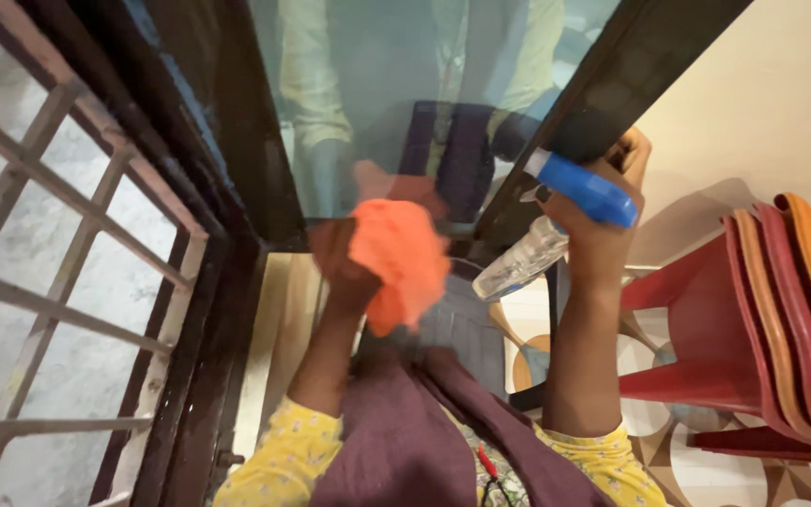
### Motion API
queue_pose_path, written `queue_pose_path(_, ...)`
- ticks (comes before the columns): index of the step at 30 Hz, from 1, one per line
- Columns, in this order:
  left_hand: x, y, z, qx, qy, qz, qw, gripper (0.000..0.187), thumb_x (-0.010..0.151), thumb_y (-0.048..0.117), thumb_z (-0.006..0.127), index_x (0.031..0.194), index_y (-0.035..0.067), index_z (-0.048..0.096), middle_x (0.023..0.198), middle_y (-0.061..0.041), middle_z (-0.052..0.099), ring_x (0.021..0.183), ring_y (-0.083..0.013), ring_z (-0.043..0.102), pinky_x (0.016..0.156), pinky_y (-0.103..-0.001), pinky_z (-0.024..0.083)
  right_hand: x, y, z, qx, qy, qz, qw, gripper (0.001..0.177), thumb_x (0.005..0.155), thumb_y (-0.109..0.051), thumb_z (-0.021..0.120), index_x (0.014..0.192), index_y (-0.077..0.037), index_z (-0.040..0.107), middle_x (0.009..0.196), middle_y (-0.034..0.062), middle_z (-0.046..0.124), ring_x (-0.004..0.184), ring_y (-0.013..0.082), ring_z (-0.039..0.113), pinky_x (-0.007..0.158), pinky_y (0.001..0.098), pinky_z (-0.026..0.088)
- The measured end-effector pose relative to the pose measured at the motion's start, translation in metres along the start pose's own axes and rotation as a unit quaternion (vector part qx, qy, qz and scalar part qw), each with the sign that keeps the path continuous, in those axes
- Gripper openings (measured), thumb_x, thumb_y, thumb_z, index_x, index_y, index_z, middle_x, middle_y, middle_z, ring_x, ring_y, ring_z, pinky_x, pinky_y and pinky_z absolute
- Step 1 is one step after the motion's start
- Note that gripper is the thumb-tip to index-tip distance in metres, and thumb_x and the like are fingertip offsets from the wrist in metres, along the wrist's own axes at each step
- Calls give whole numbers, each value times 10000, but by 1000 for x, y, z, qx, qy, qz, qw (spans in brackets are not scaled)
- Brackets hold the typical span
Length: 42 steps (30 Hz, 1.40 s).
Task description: The person wipes a glass door with an orange cloth while holding a spray bottle. They repeatedly rub the same area of the glass without visibly changing the cloth or moving to a new section.
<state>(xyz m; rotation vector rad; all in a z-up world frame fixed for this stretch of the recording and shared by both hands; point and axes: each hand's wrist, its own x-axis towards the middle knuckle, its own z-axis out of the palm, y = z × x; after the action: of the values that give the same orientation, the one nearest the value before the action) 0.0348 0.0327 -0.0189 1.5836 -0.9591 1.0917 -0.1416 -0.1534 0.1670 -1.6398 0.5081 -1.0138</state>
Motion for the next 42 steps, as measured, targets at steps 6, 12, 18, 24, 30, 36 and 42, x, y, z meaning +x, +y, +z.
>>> queue_pose_path(6, 14, 16, -5, 91, 6, -19, 996, 275, 821, 216, 782, 992, 30, 674, 974, -128, 625, 841, -359, 570, 756, -494, 436, 3, 4, 6, -70, -24, -220, 973, 220, 730, -151, 706, 871, 16, 688, 1256, 130, 539, 1172, 248, 538, 1013, 342, 453)
queue_pose_path(12, -14, 46, 32, -58, -47, -114, 991, 363, 738, 52, 589, 1081, -49, 655, 1107, -173, 631, 1001, -388, 593, 906, -511, 469, -3, -2, 5, -65, -23, -193, 979, 218, 739, -172, 720, 834, 5, 637, 1311, 137, 503, 1162, 266, 528, 1050, 354, 445)
queue_pose_path(18, -15, 65, 42, -75, -96, -28, 992, 332, 706, -34, 568, 1037, -50, 568, 1143, -172, 640, 1083, -373, 628, 929, -491, 473, 4, 9, 0, -101, -27, -230, 967, 193, 731, -127, 707, 847, 14, 644, 1338, 155, 527, 1157, 273, 533, 1089, 365, 444)
queue_pose_path(24, -10, 33, 11, -38, -83, -55, 994, 408, 756, 36, 621, 1157, -44, 630, 1142, -171, 643, 1074, -362, 625, 941, -477, 485, 4, 10, 0, -72, -31, -214, 974, 181, 715, -107, 704, 834, 16, 646, 1308, 146, 506, 1204, 278, 523, 1059, 360, 438)
queue_pose_path(30, 0, 12, -8, 96, -11, 0, 995, 383, 847, 186, 758, 1152, -10, 635, 1143, -147, 631, 1040, -370, 574, 924, -484, 448, -1, 2, 3, -53, -32, -196, 979, 177, 704, -113, 705, 823, 11, 661, 1304, 138, 491, 1215, 264, 504, 1035, 359, 438)
queue_pose_path(36, -9, 42, 16, -13, -33, -83, 996, 421, 822, 140, 681, 1172, -82, 607, 1207, -180, 604, 1168, -397, 548, 1019, -531, 431, 1, 4, 5, -70, -36, -233, 969, 176, 739, -123, 715, 846, 5, 659, 1266, 128, 511, 1160, 253, 524, 1034, 338, 436)
queue_pose_path(42, -8, 87, 37, -71, -121, -48, 989, 336, 711, 16, 584, 1036, -37, 520, 1261, -193, 617, 1241, -406, 569, 1080, -507, 441, 2, 4, 2, -104, -34, -238, 965, 189, 786, -124, 724, 918, 6, 685, 1282, 127, 521, 1163, 257, 529, 1052, 340, 437)
